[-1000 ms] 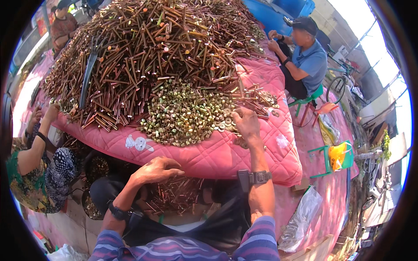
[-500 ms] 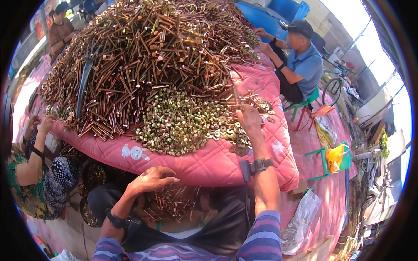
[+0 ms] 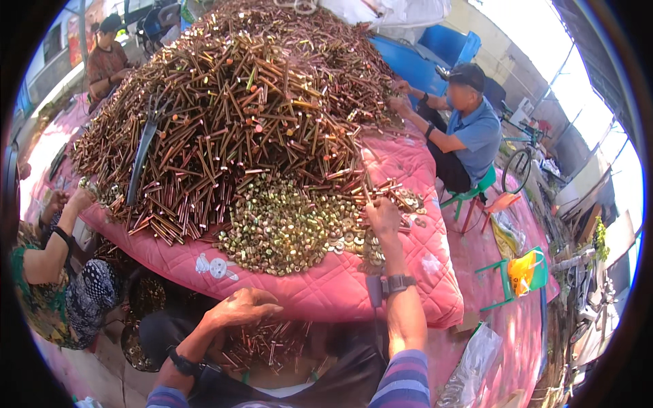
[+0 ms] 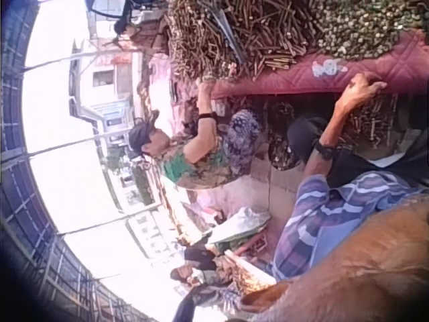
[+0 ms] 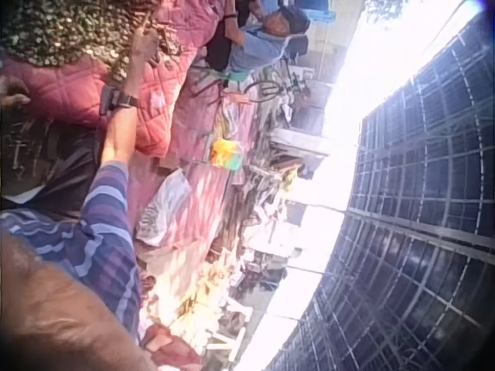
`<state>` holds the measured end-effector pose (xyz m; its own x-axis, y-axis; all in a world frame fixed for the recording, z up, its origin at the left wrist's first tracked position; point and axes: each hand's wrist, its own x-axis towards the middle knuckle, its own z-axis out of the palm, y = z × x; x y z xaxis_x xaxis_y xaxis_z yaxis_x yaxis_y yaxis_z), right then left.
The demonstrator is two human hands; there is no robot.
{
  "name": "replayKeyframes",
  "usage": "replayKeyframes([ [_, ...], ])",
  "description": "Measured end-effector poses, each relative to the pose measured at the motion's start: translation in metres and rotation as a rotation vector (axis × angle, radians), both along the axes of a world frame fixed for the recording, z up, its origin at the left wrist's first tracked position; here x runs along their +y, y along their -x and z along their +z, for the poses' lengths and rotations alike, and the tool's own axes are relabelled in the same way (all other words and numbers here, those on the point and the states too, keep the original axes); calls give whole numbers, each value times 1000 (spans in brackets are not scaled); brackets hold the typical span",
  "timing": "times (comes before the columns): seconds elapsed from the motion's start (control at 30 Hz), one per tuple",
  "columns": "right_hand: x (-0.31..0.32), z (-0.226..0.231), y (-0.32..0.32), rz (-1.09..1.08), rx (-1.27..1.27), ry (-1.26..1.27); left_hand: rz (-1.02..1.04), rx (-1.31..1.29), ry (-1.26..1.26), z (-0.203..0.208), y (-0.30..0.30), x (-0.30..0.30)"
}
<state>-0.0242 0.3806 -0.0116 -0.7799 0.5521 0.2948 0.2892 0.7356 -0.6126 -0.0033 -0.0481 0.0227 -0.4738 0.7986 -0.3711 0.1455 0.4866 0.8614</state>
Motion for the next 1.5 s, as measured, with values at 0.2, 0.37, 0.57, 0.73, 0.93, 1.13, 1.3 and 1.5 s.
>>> replayKeyframes([
  [0.2, -64, 21, -40, 18, 127, 552, 142, -164, -56, -3, 1, 6],
  [0.37, -144, 54, -69, 230, 11, 795, 289, -266, -318, 4, -1, 8],
  [0.57, -229, 62, -96, 472, -62, 831, 339, -451, -493, -9, 0, 11],
  [0.73, -259, 52, -102, 592, -80, 782, 459, -435, -592, -46, 3, 9],
  [0.93, -250, 62, -106, 683, -70, 469, 486, -432, -552, -4, 5, 2],
  [1.13, -202, 51, -140, 454, -224, 348, 551, -555, -629, -27, 10, 7],
  [1.3, -143, 42, -169, 162, -166, 16, 522, -611, -612, -27, 2, 12],
  [1.5, -109, 37, -174, -23, -236, -211, 415, -620, -556, -23, 3, 14],
])
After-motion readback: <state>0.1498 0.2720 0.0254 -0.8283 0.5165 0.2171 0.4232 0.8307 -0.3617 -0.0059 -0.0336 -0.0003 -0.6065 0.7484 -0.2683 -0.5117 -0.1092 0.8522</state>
